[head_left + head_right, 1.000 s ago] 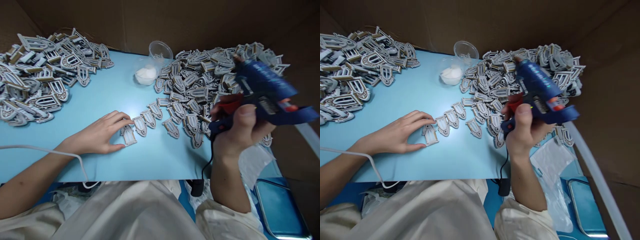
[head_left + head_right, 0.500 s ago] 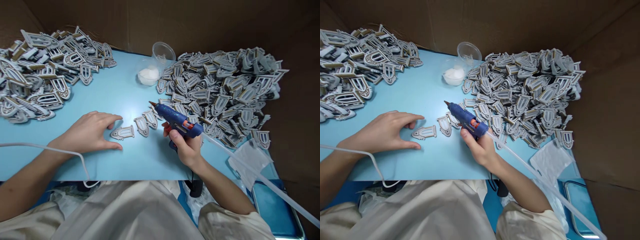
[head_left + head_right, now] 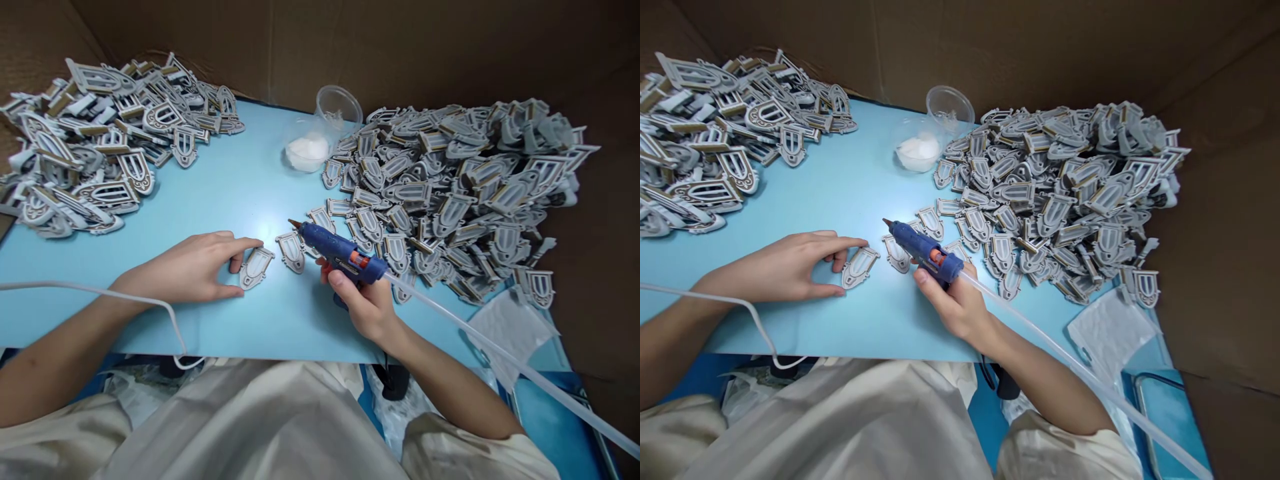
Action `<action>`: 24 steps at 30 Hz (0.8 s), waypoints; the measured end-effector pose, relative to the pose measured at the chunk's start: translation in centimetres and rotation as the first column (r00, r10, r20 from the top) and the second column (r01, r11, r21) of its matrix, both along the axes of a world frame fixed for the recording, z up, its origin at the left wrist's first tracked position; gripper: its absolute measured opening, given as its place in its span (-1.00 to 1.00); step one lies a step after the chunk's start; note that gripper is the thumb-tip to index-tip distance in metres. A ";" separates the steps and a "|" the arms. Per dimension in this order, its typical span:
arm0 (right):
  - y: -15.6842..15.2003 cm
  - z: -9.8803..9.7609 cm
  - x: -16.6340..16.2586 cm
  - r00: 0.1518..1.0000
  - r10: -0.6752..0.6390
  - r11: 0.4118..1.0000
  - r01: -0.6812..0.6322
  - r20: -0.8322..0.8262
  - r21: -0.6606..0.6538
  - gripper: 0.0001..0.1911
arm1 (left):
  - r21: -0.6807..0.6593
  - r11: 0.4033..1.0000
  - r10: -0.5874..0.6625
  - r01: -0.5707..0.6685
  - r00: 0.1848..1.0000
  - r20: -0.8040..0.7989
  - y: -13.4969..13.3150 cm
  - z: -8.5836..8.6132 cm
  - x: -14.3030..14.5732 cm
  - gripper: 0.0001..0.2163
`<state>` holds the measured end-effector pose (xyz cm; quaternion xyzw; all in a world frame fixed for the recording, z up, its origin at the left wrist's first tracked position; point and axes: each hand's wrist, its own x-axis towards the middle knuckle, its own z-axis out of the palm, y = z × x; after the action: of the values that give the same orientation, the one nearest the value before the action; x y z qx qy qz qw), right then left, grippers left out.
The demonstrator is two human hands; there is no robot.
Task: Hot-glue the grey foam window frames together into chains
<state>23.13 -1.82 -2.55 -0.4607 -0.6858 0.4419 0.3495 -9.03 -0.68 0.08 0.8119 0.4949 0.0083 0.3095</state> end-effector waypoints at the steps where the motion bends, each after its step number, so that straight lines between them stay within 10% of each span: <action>1: 0.0 0.1 -0.2 1.000 0.014 1.000 -0.014 0.024 0.002 -0.54 | -0.003 1.000 0.006 -0.006 1.000 0.000 0.0 0.0 0.0 -0.36; 24: -1.4 0.4 -2.6 0.912 0.253 0.954 -0.291 0.322 0.073 -0.65 | 0.028 0.971 0.239 -0.238 0.969 -0.057 -0.6 -0.5 3.0 -0.42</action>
<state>20.52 -3.24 -2.19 -0.4024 -0.8147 0.3669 0.1995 -6.07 -1.30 -0.46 0.7497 0.5977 0.0262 0.2829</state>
